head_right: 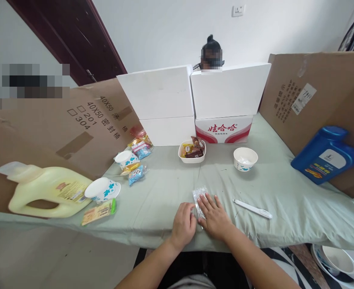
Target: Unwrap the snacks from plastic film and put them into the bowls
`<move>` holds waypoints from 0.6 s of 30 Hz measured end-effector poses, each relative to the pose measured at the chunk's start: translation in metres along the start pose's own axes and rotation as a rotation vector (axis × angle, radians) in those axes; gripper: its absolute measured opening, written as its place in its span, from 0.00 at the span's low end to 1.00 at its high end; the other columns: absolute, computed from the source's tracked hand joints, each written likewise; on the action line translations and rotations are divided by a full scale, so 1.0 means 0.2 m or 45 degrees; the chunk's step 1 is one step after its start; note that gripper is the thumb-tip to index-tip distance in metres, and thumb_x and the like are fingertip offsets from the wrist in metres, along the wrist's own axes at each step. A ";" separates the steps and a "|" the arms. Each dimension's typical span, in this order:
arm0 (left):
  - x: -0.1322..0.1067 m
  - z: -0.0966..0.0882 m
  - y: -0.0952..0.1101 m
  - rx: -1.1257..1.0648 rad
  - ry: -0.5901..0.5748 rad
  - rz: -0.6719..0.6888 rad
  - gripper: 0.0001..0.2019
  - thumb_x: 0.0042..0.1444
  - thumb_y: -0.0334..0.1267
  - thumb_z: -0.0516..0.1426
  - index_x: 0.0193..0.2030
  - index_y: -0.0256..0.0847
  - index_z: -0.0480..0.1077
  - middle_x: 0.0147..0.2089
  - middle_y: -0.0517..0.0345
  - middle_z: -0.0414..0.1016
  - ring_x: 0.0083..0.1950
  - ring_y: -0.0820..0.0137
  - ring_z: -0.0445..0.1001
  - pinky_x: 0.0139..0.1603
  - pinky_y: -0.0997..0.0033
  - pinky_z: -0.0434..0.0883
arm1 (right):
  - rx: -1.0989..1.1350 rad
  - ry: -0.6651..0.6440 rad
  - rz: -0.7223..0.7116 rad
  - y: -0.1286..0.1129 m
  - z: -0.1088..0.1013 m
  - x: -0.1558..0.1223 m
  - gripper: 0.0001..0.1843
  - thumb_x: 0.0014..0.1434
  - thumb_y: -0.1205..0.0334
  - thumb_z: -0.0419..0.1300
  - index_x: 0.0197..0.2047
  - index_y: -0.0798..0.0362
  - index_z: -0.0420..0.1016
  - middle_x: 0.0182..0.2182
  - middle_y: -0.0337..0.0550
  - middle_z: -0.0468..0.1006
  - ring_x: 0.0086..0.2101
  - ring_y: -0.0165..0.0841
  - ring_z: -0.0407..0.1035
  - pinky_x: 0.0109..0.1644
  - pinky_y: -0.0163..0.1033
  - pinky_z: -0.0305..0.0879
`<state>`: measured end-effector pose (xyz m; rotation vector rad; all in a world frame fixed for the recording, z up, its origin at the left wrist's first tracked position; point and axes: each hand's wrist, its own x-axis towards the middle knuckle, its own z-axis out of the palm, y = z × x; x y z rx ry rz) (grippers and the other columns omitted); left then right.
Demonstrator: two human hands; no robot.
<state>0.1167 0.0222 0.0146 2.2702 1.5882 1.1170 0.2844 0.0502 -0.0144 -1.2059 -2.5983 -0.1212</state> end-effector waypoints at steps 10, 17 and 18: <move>0.15 0.07 -0.05 0.156 -0.092 -0.250 0.04 0.51 0.30 0.60 0.34 0.40 0.69 0.46 0.52 0.69 0.52 0.58 0.64 0.52 0.54 0.64 | 0.533 0.255 0.335 0.03 -0.02 0.01 0.26 0.62 0.60 0.50 0.63 0.55 0.60 0.59 0.54 0.66 0.61 0.42 0.56 0.62 0.54 0.57; 0.22 0.04 -0.03 -0.756 -0.160 -0.460 0.03 0.56 0.32 0.54 0.32 0.40 0.63 0.28 0.63 0.67 0.29 0.73 0.67 0.32 0.74 0.65 | 1.246 0.330 0.884 0.12 -0.11 0.06 0.33 0.49 0.51 0.62 0.56 0.56 0.66 0.43 0.52 0.78 0.40 0.40 0.74 0.40 0.46 0.72; 0.24 0.02 -0.02 -0.819 -0.137 -0.455 0.03 0.56 0.33 0.55 0.33 0.40 0.63 0.29 0.63 0.67 0.30 0.74 0.68 0.32 0.74 0.65 | 1.293 0.324 0.868 0.12 -0.15 0.08 0.29 0.49 0.51 0.63 0.53 0.55 0.69 0.38 0.49 0.79 0.36 0.38 0.74 0.37 0.43 0.71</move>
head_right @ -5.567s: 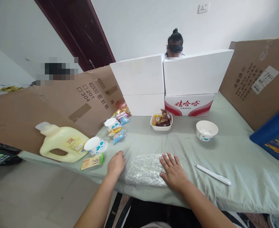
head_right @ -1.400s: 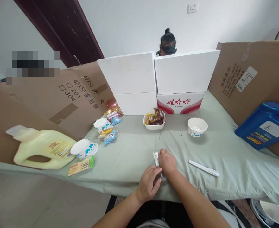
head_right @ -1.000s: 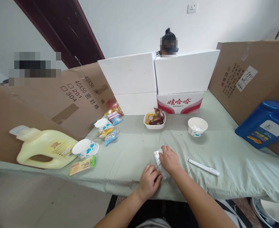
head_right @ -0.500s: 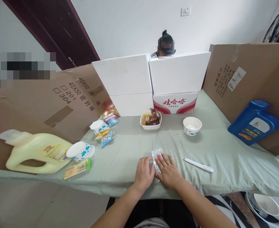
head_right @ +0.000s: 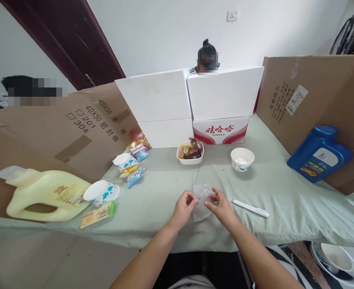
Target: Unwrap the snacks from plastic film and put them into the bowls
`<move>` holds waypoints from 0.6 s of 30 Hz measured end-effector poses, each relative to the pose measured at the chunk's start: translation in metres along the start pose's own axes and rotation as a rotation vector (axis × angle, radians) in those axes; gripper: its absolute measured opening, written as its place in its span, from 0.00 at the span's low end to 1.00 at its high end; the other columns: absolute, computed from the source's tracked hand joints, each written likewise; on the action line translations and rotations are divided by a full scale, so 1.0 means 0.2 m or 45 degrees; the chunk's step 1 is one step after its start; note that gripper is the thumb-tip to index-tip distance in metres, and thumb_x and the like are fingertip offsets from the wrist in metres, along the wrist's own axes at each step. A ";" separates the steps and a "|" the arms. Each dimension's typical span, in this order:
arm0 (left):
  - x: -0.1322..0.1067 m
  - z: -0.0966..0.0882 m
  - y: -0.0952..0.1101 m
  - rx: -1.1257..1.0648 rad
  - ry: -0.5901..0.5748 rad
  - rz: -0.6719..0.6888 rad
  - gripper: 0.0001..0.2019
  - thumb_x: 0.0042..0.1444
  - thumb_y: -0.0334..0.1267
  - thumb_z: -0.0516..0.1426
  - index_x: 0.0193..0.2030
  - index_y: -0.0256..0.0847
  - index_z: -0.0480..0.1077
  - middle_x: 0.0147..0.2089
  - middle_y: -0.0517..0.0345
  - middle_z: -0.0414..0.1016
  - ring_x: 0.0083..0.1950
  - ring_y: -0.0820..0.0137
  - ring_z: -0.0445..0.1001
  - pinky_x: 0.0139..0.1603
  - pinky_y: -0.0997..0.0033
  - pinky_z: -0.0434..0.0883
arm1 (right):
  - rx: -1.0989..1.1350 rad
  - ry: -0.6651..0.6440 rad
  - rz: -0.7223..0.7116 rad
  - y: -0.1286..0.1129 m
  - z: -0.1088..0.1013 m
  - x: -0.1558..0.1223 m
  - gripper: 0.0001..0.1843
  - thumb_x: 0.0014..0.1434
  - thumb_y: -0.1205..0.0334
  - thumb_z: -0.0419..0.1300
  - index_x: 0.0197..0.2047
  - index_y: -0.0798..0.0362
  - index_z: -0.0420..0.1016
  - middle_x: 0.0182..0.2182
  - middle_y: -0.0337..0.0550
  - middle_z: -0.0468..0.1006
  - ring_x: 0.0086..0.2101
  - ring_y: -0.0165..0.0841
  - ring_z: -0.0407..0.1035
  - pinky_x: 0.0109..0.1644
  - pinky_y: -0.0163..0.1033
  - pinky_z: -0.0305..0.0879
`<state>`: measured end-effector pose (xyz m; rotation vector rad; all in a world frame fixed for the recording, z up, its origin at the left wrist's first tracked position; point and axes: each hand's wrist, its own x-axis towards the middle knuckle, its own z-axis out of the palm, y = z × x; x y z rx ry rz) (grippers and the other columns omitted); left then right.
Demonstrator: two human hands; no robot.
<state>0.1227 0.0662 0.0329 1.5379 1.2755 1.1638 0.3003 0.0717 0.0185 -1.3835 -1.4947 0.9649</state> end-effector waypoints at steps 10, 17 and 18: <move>-0.05 -0.14 0.17 0.337 0.001 0.744 0.12 0.61 0.33 0.51 0.51 0.44 0.65 0.39 0.56 0.76 0.43 0.66 0.73 0.49 0.59 0.69 | -0.284 -0.079 -0.836 -0.25 -0.09 -0.10 0.12 0.60 0.72 0.49 0.40 0.50 0.71 0.43 0.45 0.76 0.42 0.33 0.70 0.43 0.38 0.67; -0.27 -0.13 -0.06 0.618 -0.367 0.657 0.09 0.55 0.27 0.52 0.38 0.42 0.71 0.38 0.54 0.77 0.46 0.65 0.73 0.50 0.61 0.68 | -0.648 -0.437 -0.752 -0.05 -0.05 -0.30 0.11 0.61 0.71 0.51 0.41 0.50 0.71 0.40 0.44 0.76 0.42 0.35 0.68 0.47 0.43 0.67; -0.28 -0.13 -0.08 0.625 -0.350 0.625 0.09 0.55 0.28 0.52 0.39 0.42 0.71 0.38 0.54 0.77 0.46 0.65 0.74 0.50 0.61 0.68 | -0.664 -0.439 -0.721 -0.04 -0.05 -0.30 0.10 0.61 0.71 0.52 0.43 0.50 0.71 0.40 0.44 0.76 0.43 0.36 0.68 0.48 0.43 0.67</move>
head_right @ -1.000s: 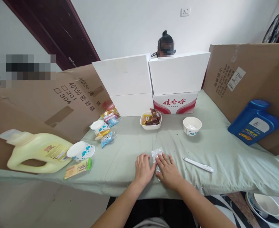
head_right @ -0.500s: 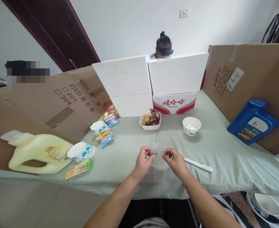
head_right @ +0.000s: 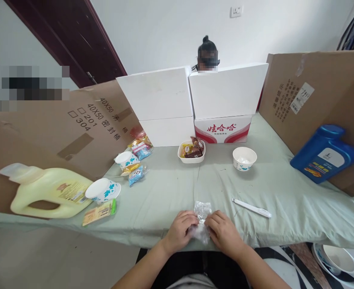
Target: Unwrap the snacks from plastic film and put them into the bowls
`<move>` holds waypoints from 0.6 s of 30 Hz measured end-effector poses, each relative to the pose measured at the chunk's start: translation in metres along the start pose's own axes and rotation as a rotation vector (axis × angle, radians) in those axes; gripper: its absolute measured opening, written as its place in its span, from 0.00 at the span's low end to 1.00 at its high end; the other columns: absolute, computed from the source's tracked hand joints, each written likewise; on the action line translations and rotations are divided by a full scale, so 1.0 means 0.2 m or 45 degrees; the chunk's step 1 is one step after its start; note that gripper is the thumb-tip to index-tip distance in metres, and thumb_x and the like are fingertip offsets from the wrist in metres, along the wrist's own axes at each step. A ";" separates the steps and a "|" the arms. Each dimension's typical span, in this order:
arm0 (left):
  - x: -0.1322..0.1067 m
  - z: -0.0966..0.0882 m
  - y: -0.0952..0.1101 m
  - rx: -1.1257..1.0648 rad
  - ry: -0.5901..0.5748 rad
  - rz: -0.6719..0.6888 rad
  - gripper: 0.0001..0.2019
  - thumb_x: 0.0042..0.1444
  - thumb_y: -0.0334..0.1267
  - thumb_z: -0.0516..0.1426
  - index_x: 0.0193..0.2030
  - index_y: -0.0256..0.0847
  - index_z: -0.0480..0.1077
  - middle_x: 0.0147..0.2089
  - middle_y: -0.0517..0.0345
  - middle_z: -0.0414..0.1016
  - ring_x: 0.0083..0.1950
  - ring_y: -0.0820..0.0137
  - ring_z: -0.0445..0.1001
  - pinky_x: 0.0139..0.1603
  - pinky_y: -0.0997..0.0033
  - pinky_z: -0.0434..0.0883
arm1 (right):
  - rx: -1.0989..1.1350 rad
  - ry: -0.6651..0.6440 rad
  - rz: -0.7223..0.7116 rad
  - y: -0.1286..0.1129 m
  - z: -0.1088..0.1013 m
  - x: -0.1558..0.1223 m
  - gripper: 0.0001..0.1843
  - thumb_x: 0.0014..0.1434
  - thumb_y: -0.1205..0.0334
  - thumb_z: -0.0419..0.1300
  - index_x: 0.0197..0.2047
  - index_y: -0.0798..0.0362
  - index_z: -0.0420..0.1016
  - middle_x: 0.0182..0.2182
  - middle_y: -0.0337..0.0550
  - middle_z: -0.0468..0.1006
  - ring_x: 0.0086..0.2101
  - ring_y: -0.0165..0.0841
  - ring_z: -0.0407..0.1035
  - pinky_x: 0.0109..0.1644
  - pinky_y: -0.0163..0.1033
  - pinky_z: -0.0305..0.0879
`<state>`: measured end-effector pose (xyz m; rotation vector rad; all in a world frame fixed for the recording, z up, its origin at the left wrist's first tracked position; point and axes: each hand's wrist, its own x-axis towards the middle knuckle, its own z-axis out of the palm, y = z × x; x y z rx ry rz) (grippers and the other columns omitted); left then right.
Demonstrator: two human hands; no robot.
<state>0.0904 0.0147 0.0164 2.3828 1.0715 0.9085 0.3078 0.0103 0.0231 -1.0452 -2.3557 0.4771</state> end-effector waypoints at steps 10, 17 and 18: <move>0.15 0.09 -0.01 0.127 0.202 -0.537 0.12 0.58 0.33 0.54 0.50 0.40 0.66 0.31 0.58 0.75 0.32 0.67 0.75 0.37 0.68 0.72 | 0.125 0.367 0.522 0.07 0.16 0.06 0.21 0.64 0.57 0.49 0.58 0.55 0.59 0.26 0.38 0.75 0.31 0.36 0.73 0.35 0.40 0.68; 0.10 0.14 -0.02 0.019 0.297 -0.519 0.17 0.55 0.32 0.55 0.52 0.39 0.64 0.34 0.58 0.72 0.36 0.68 0.73 0.42 0.65 0.72 | 0.045 0.362 0.429 0.04 0.14 0.05 0.19 0.59 0.62 0.51 0.54 0.54 0.65 0.26 0.38 0.73 0.30 0.34 0.71 0.35 0.39 0.67; 0.09 0.14 -0.02 0.020 0.315 -0.508 0.17 0.55 0.32 0.55 0.52 0.39 0.63 0.34 0.58 0.72 0.36 0.68 0.73 0.42 0.65 0.72 | 0.025 0.349 0.409 0.04 0.14 0.05 0.17 0.59 0.63 0.51 0.52 0.53 0.66 0.26 0.39 0.73 0.31 0.34 0.71 0.36 0.39 0.67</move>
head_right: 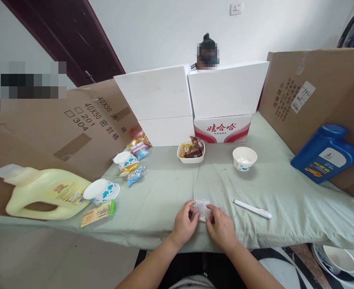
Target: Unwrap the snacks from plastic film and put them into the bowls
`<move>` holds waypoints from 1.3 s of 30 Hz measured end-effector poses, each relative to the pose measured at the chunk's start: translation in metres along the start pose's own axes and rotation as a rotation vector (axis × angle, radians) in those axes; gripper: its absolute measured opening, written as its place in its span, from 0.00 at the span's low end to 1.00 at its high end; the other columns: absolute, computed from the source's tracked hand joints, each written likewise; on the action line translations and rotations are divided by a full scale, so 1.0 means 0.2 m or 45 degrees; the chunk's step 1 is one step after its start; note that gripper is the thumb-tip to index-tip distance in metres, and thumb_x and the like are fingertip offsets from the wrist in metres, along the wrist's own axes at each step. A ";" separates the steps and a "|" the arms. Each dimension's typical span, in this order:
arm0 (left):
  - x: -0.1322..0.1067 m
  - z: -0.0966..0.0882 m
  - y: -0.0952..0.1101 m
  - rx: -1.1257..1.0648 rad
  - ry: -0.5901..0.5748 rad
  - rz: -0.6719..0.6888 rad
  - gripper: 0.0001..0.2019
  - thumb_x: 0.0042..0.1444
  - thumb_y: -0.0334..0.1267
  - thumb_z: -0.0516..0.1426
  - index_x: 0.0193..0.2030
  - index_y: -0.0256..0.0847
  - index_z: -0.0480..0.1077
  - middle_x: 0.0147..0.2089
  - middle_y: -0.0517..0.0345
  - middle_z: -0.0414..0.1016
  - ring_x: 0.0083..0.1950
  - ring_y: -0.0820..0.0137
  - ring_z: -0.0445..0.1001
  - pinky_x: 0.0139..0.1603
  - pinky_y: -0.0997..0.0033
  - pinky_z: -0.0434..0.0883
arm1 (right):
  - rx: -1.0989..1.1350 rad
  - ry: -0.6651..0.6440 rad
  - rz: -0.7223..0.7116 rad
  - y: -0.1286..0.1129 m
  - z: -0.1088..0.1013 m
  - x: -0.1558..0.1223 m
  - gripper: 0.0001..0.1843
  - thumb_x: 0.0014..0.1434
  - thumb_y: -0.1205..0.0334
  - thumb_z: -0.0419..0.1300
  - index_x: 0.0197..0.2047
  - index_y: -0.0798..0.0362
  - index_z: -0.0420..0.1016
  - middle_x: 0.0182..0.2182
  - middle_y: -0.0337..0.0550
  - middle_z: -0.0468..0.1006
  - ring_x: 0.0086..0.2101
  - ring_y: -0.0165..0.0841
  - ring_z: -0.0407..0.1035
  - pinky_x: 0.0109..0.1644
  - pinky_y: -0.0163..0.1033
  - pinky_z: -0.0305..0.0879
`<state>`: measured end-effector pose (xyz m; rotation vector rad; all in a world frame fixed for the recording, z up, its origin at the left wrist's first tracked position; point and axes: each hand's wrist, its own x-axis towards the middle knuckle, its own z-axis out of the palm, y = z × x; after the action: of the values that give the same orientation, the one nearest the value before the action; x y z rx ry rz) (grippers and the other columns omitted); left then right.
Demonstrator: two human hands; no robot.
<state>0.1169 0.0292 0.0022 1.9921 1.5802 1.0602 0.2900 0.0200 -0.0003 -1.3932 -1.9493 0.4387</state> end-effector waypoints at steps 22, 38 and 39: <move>0.00 0.00 0.01 0.332 0.155 0.123 0.16 0.56 0.27 0.53 0.51 0.39 0.65 0.42 0.51 0.71 0.45 0.61 0.70 0.46 0.57 0.72 | -0.444 -0.138 -0.353 -0.05 0.12 0.11 0.21 0.61 0.71 0.49 0.55 0.54 0.69 0.50 0.50 0.73 0.45 0.40 0.66 0.49 0.47 0.67; -0.05 -0.06 -0.07 0.469 0.070 0.274 0.13 0.59 0.30 0.53 0.49 0.41 0.70 0.51 0.49 0.71 0.54 0.57 0.68 0.54 0.51 0.69 | -0.372 -0.124 -0.339 -0.02 -0.10 0.12 0.18 0.61 0.59 0.56 0.54 0.52 0.69 0.55 0.51 0.69 0.54 0.44 0.60 0.57 0.52 0.61; -0.05 -0.06 -0.08 0.471 0.084 0.283 0.13 0.59 0.31 0.52 0.49 0.41 0.70 0.51 0.49 0.71 0.54 0.57 0.69 0.53 0.51 0.70 | -0.334 -0.212 -0.409 -0.04 -0.11 0.12 0.18 0.60 0.59 0.57 0.53 0.50 0.69 0.54 0.48 0.69 0.54 0.43 0.61 0.56 0.50 0.61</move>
<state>0.0972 0.0216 -0.0042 2.4477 1.7209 0.9751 0.2955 0.0361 0.0279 -1.1948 -2.3862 0.1555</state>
